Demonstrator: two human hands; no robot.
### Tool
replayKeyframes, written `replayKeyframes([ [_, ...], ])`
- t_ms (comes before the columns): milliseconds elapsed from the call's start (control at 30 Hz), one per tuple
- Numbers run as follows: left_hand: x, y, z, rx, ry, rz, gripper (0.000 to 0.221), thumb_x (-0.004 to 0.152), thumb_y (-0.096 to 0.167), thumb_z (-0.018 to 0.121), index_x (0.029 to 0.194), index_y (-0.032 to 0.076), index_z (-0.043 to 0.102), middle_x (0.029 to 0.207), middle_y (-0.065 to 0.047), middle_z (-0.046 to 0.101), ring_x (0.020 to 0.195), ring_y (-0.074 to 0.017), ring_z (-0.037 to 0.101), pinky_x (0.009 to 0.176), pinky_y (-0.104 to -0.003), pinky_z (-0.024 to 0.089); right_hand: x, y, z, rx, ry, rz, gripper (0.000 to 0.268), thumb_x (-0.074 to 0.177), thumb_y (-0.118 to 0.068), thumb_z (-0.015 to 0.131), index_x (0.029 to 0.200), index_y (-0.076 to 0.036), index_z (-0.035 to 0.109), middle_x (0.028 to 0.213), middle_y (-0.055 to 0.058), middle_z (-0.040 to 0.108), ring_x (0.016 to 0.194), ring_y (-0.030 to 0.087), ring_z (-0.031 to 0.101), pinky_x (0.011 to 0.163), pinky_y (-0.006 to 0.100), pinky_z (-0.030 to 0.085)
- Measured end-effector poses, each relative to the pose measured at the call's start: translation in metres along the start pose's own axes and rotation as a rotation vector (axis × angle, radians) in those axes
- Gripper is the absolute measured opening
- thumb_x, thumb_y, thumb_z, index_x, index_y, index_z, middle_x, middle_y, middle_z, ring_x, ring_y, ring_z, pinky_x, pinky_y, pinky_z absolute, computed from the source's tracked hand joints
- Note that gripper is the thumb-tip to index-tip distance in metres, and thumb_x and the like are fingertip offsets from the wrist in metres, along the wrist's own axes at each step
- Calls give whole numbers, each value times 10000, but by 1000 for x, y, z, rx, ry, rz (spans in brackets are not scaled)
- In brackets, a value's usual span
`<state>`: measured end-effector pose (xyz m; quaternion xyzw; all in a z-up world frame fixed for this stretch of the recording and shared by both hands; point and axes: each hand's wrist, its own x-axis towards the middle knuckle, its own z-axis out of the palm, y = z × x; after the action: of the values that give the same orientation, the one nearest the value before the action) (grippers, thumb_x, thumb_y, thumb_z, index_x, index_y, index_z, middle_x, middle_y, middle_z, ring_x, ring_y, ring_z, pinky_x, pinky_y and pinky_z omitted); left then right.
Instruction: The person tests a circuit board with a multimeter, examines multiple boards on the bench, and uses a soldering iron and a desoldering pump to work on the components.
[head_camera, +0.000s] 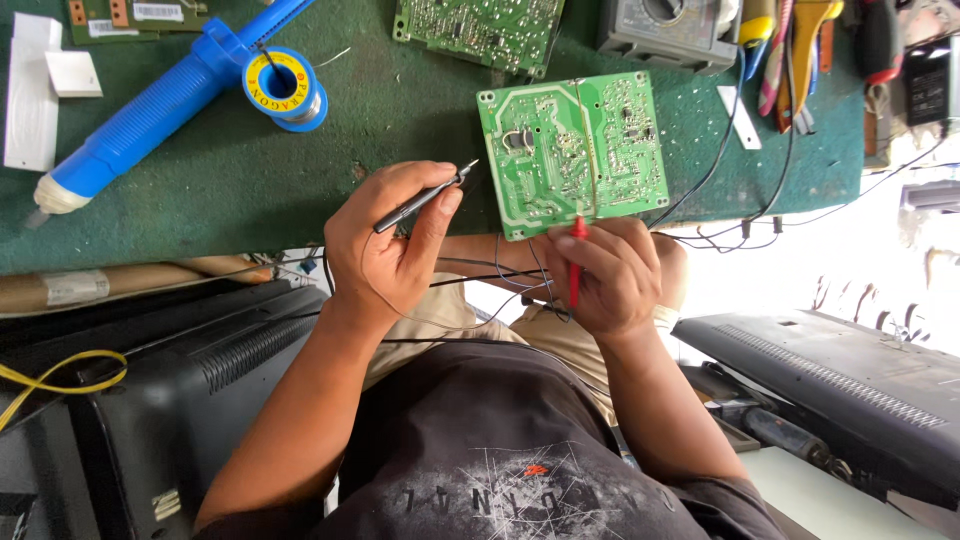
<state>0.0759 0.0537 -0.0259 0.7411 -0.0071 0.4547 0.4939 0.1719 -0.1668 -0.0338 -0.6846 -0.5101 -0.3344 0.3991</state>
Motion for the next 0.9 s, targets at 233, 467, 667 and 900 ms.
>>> replayKeyframes([
  [233, -1, 3, -3, -18, 65, -33, 108, 1048, 22, 733, 1129, -48, 743, 993, -195, 778, 856, -365, 796, 801, -428, 645, 7, 34, -27, -63, 242, 190, 228, 905, 9, 869, 979, -5, 653, 778, 127, 674, 639, 247, 573, 648, 363, 537],
  [467, -2, 5, 0, -100, 67, -78, 118, 1055, -22, 682, 1135, -105, 708, 1017, -256, 786, 852, -350, 805, 805, -400, 649, 19, 70, -54, 28, 593, 450, 271, 1090, -105, 713, 1229, 48, 537, 928, 144, 626, 631, 105, 535, 619, 239, 486],
  [667, -1, 7, 0, -139, 50, -100, 115, 1062, -23, 676, 1136, -110, 691, 1027, -279, 782, 871, -358, 812, 797, -403, 650, 10, 76, -58, 129, 650, 497, 266, 1088, -73, 703, 1259, 47, 538, 982, 147, 621, 657, 110, 553, 643, 226, 488],
  [900, -1, 7, 1, -126, 59, -105, 126, 1054, -20, 682, 1138, -114, 695, 974, -265, 784, 833, -325, 810, 787, -393, 654, -16, 77, -58, -26, 547, 369, 365, 990, -68, 842, 1154, 123, 578, 824, 183, 612, 567, 122, 542, 597, 243, 461],
])
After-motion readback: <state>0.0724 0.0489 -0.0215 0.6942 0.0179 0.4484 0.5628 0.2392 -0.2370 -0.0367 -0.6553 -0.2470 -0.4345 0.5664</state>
